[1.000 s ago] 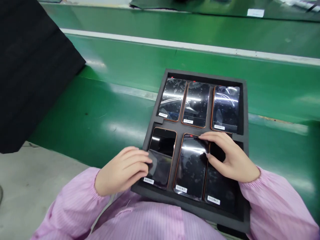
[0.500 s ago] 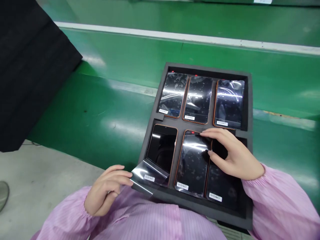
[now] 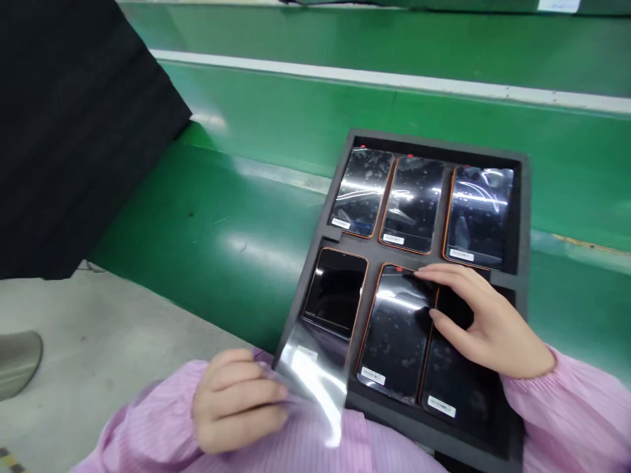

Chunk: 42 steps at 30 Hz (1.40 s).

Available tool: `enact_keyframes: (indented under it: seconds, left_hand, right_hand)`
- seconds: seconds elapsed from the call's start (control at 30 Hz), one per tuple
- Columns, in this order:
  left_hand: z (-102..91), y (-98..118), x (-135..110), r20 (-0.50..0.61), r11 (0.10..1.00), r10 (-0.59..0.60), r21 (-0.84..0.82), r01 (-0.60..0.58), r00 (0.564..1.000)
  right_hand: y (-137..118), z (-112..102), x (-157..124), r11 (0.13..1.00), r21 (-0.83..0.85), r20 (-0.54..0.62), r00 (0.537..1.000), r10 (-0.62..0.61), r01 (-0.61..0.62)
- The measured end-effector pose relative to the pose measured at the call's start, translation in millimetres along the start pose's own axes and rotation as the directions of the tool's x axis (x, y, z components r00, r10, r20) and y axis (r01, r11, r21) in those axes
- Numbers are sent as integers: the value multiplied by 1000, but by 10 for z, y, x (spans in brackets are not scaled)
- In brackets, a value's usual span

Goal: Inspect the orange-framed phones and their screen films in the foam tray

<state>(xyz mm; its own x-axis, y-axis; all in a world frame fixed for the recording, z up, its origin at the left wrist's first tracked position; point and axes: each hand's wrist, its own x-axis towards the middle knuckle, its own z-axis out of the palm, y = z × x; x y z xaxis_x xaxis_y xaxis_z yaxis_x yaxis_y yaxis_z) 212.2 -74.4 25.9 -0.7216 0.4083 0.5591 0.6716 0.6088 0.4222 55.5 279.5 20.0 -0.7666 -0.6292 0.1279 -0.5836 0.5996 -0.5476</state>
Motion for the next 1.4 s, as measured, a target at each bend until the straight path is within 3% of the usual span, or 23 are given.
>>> enact_keyframes:
  seconds: [0.03, 0.13, 0.23, 0.33, 0.43, 0.6, 0.7, 0.77, 0.83, 0.9, 0.97, 1.13, 1.23, 1.3, 1.4]
  left_hand:
    - [89, 49, 112, -104, 995, 96, 20, -94, 990]
    - [344, 196, 466, -96, 987, 162, 2, -162, 982]
    - [526, 335, 690, -30, 993, 114, -7, -114, 993]
    - [655, 414, 778, -51, 989, 149, 4, -149, 988]
    - [721, 403, 824, -82, 994, 107, -14, -109, 991]
    - [574, 131, 924, -88, 979, 180, 113, -169, 980]
    - [449, -138, 1008, -106, 952, 53, 307, -19, 993]
    - [446, -302, 1076, 23, 937, -20, 350, 10, 1000]
    - [523, -421, 1156, 216, 938, -26, 343, -50, 976]
    - [659, -485, 1243, 359, 944, -26, 315, -95, 933]
    - [819, -499, 1325, 422, 956, -77, 288, -54, 903]
    - [1117, -434, 1429, 424, 978, -200, 141, 154, 883]
    - [1136, -423, 1454, 397, 938, -314, -10, 346, 862]
    - [1086, -441, 1478, 384, 912, -339, -90, 400, 859]
    - [969, -507, 1512, 371, 786, -326, -404, 468, 869]
  right_hand:
    - [2, 1, 1, 1000, -2, -1, 1000, 0, 0]
    - [1, 2, 7, 1000, -15, -6, 1000, -2, 2]
    - [3, -4, 10, 999, -32, -5, 1000, -13, 13]
    - [10, -13, 11, 999, -39, 2, 1000, -21, 21]
    - [12, -17, 10, 999, -38, 4, 1000, -17, 17]
    - [-1, 12, 17, 996, -88, -5, 1000, -17, 17]
    - [-4, 42, 31, 979, -204, -71, 997, -16, 1]
    - [-14, 48, 38, 957, -289, -116, 993, -23, -12]
    - [-56, 44, 41, 929, -368, -154, 988, -23, -36]
    - [-145, 46, 48, 902, -425, -180, 984, 1, -78]
    - [-283, 75, 76, 889, -442, -169, 985, 47, -118]
    - [-650, 314, 247, 843, -478, -119, 969, 216, -246]
    - [-731, 481, 329, 802, -465, -215, 927, 309, -375]
    - [-719, 553, 347, 816, -395, -284, 901, 328, -421]
    - [-669, 574, 344, 861, -242, -360, 866, 348, -446]
